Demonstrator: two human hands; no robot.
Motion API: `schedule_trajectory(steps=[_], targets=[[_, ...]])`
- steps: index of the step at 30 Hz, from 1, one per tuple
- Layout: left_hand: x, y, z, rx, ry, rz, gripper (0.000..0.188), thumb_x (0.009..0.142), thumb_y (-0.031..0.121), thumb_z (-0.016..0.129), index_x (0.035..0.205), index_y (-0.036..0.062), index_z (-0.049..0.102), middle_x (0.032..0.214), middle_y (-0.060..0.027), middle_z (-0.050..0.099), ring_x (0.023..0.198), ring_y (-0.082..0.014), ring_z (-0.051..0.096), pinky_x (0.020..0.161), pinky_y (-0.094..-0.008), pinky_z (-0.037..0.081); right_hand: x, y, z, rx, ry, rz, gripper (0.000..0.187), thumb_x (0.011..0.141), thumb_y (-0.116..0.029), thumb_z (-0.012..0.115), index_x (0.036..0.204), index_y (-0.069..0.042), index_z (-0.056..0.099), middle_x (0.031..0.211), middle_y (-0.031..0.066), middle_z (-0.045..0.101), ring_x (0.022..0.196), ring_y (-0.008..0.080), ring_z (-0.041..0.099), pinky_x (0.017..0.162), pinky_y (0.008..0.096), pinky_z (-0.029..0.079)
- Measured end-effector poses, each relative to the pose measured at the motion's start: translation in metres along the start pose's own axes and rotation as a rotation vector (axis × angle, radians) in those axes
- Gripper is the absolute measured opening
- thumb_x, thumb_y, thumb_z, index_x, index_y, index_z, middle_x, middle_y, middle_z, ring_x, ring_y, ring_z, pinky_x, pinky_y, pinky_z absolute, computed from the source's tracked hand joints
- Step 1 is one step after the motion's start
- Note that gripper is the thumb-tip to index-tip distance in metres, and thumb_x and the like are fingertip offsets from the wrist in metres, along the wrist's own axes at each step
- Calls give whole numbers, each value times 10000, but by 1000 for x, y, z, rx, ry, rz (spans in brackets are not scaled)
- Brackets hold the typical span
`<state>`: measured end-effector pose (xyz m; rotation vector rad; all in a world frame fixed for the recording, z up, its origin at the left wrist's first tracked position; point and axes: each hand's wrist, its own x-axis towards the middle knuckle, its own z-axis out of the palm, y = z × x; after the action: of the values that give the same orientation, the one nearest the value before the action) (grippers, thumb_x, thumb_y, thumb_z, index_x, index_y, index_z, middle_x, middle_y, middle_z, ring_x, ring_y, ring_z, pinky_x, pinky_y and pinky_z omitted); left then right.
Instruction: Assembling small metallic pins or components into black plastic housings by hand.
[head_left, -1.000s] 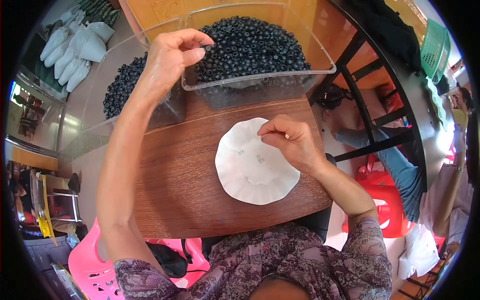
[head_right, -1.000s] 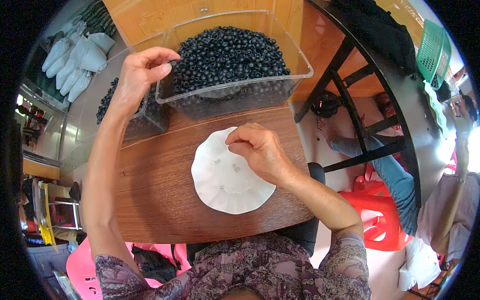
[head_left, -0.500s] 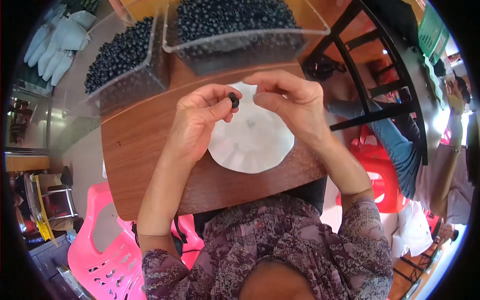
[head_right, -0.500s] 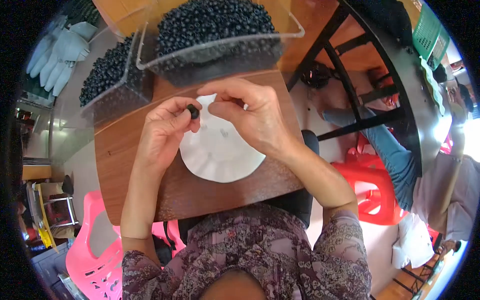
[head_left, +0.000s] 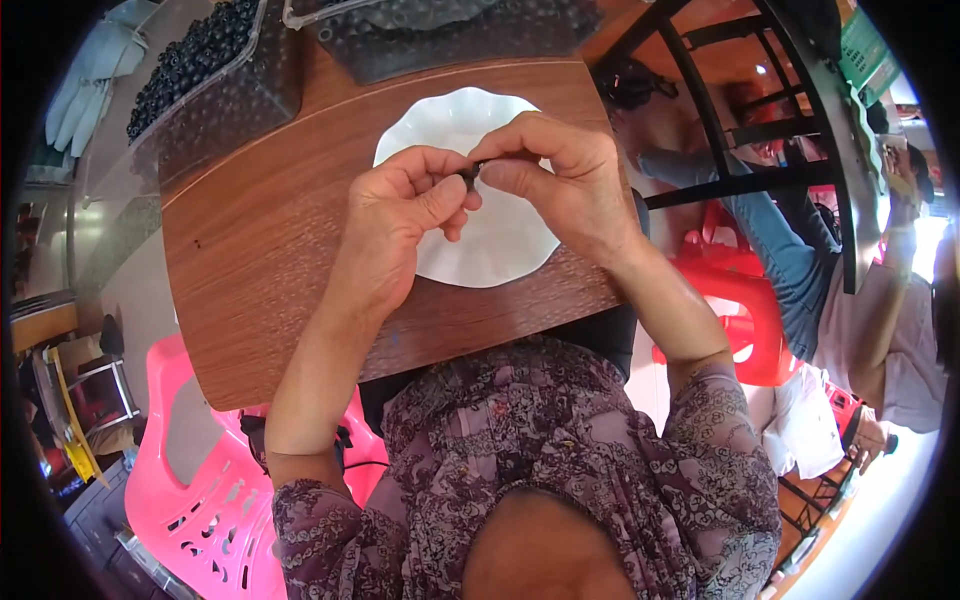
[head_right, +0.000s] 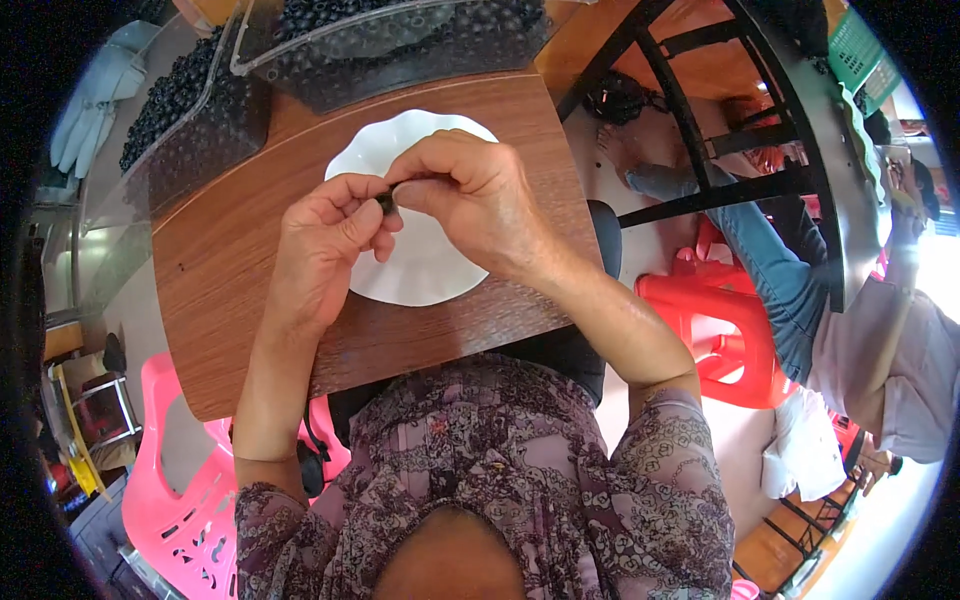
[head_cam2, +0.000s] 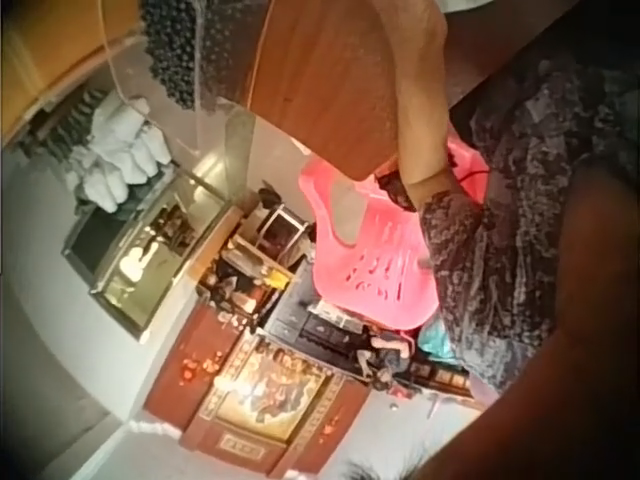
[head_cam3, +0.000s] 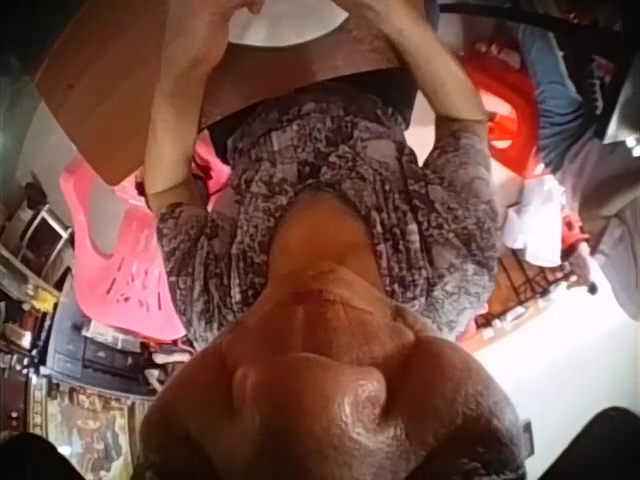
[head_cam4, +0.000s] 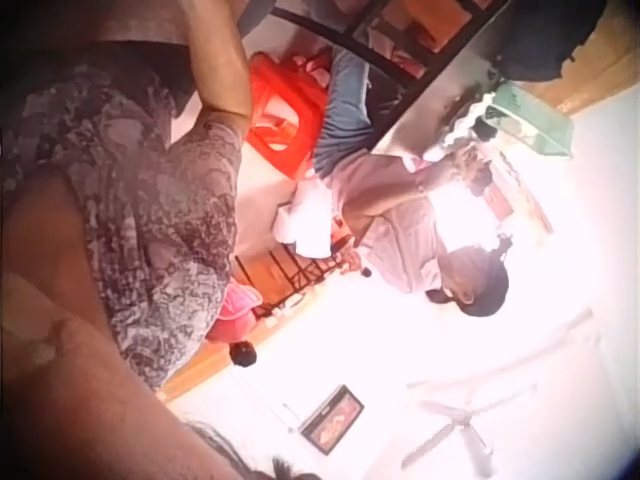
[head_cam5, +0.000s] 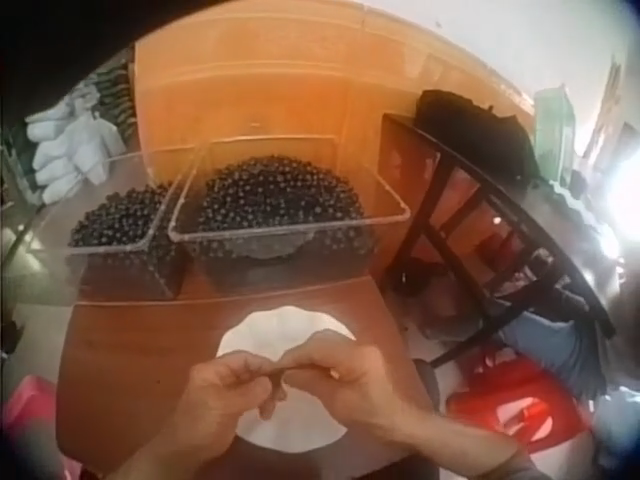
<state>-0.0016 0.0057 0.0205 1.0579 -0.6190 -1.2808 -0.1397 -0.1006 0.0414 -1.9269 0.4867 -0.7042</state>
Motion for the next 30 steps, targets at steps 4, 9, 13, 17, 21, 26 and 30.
schedule_trajectory(steps=[4, 9, 13, 17, 21, 26, 30], targets=[[-5, -3, 0, -113, 68, -25, 200, 856, 45, 557, 1029, -54, 579, 843, -92, 607, 690, -116, 536, 640, -234, 439, -7, 13, -2, -163, -40, -50, 129, 709, 24, 660, 833, -14, 652, 717, 51, 582, 708, 153, 549, 633, 267, 431], [-10, -5, -4, -188, 92, -5, 220, 879, 70, 540, 1058, -55, 570, 864, -105, 601, 700, -126, 536, 663, -241, 441, -16, 23, -2, -521, -183, -177, 163, 663, 29, 661, 815, -21, 630, 729, 81, 574, 739, 242, 552, 626, 333, 441], [-12, -10, -4, -308, 29, -41, 245, 880, 86, 540, 1072, -64, 553, 877, -106, 584, 716, -136, 527, 673, -269, 436, -19, 25, 3, -632, -221, -155, 191, 641, 3, 677, 806, -40, 590, 735, 85, 562, 754, 267, 550, 620, 366, 439], [-14, -17, -7, -410, 9, -55, 237, 875, 73, 547, 1065, -68, 559, 879, -121, 593, 706, -153, 539, 674, -275, 449, -20, 21, 0, -621, -260, -131, 205, 642, -5, 681, 809, -46, 569, 736, 88, 564, 747, 265, 548, 616, 366, 436], [-16, -22, -7, -424, 21, -43, 237, 859, 53, 564, 1065, -65, 561, 885, -126, 594, 714, -155, 544, 666, -280, 451, -22, 22, -5, -600, -276, -154, 159, 649, -1, 678, 769, -39, 581, 706, 88, 558, 711, 264, 546, 600, 355, 434], [-17, -22, -5, -424, 16, -6, 234, 842, 33, 583, 1055, -63, 572, 914, -139, 602, 733, -158, 551, 651, -273, 449, -21, 9, -6, -356, -125, -75, 108, 685, -36, 683, 743, -19, 594, 695, 101, 577, 673, 234, 568, 579, 334, 442], [-20, -21, 0, -410, 49, -1, 234, 849, 36, 574, 1059, -66, 579, 937, -143, 610, 741, -154, 552, 651, -269, 448, -23, 0, -4, 49, -9, 161, 74, 743, -9, 667, 802, -21, 624, 727, 42, 613, 713, 105, 572, 623, 249, 452]])
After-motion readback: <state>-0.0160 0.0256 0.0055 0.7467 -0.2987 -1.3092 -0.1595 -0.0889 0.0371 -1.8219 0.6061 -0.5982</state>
